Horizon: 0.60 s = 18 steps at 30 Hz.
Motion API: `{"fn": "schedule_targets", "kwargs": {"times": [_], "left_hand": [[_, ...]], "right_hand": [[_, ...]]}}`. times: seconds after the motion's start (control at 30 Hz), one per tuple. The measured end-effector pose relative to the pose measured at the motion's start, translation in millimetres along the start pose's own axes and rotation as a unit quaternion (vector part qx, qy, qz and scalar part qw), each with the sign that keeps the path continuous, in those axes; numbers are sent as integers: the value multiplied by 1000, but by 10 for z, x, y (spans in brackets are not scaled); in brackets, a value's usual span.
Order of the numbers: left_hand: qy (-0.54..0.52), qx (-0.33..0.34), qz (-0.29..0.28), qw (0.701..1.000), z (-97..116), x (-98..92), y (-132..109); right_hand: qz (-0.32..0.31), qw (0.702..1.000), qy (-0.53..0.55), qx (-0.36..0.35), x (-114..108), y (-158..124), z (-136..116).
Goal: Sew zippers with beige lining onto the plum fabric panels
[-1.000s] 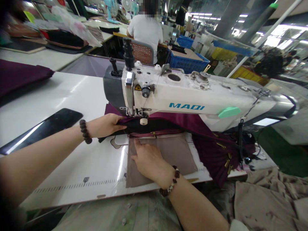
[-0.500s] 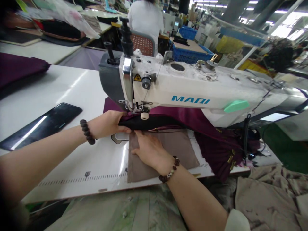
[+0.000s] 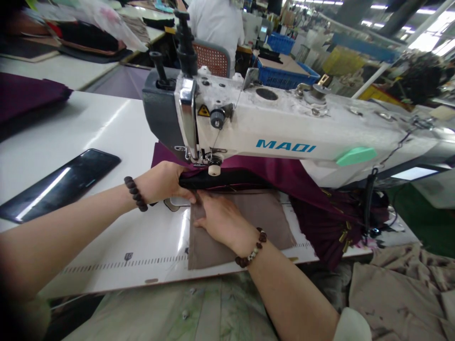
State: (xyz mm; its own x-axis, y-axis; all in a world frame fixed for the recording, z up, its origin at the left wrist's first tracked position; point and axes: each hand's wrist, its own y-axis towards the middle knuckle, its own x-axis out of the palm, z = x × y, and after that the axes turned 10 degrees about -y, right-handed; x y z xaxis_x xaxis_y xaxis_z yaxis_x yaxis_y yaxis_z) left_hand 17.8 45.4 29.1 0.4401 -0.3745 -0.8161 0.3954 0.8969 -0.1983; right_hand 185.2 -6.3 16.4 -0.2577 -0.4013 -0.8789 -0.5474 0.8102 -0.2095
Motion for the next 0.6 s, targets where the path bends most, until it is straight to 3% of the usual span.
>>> {"fn": "schedule_targets", "kwargs": {"times": [0.13,0.37,0.6], "left_hand": [[130,-8,21,991,46,109,-65],[159,88,66,981,3,261,-123],[55,104,63,991,-111,325,-100]], "right_hand": [[12,1000,-10,-4,20,16,22],[39,999,-7,-15,58,13,42],[45,999,-4,3,34,-67,-15]]}}
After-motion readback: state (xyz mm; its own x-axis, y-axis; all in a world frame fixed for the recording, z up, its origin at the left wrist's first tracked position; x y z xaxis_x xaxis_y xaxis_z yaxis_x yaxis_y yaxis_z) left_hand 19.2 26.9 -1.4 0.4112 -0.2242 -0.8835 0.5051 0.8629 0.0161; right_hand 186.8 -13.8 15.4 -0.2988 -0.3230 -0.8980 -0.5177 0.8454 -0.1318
